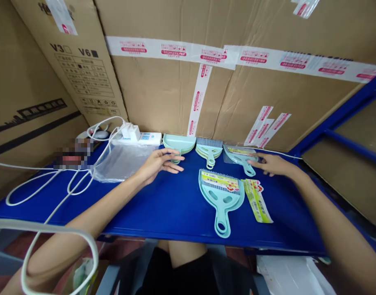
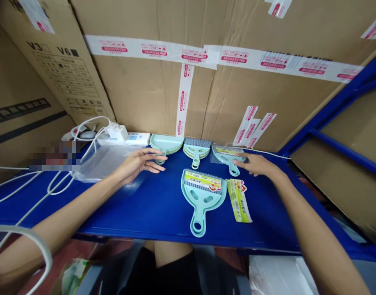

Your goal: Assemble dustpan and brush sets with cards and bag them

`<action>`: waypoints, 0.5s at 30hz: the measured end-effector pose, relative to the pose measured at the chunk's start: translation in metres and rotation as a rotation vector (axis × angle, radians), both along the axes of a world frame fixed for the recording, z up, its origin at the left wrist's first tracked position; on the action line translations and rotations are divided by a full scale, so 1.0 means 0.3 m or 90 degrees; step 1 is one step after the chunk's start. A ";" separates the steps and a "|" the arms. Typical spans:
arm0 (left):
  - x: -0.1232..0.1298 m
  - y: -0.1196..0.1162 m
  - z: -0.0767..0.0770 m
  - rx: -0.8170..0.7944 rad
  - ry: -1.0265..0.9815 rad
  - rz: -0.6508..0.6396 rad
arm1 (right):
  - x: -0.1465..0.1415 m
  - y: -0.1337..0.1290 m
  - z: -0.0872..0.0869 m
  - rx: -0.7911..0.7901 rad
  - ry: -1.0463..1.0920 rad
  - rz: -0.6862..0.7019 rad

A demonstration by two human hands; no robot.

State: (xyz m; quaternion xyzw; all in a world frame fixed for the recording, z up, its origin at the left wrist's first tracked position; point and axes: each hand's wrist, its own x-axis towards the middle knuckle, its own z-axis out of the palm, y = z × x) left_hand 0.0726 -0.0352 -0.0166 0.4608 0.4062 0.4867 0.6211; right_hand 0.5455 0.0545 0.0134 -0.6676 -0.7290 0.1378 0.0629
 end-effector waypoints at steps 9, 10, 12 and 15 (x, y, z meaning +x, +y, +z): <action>0.015 -0.009 0.002 -0.006 0.016 -0.020 | -0.099 -0.085 -0.006 -0.180 0.239 0.026; 0.015 -0.008 0.004 -0.006 0.019 -0.021 | -0.105 -0.079 -0.007 -0.182 0.247 0.030; 0.013 -0.006 0.005 -0.004 0.024 -0.026 | -0.114 -0.068 -0.010 -0.172 0.266 0.035; 0.011 -0.003 -0.001 -0.006 0.027 -0.026 | -0.133 -0.055 -0.017 -0.153 0.293 0.026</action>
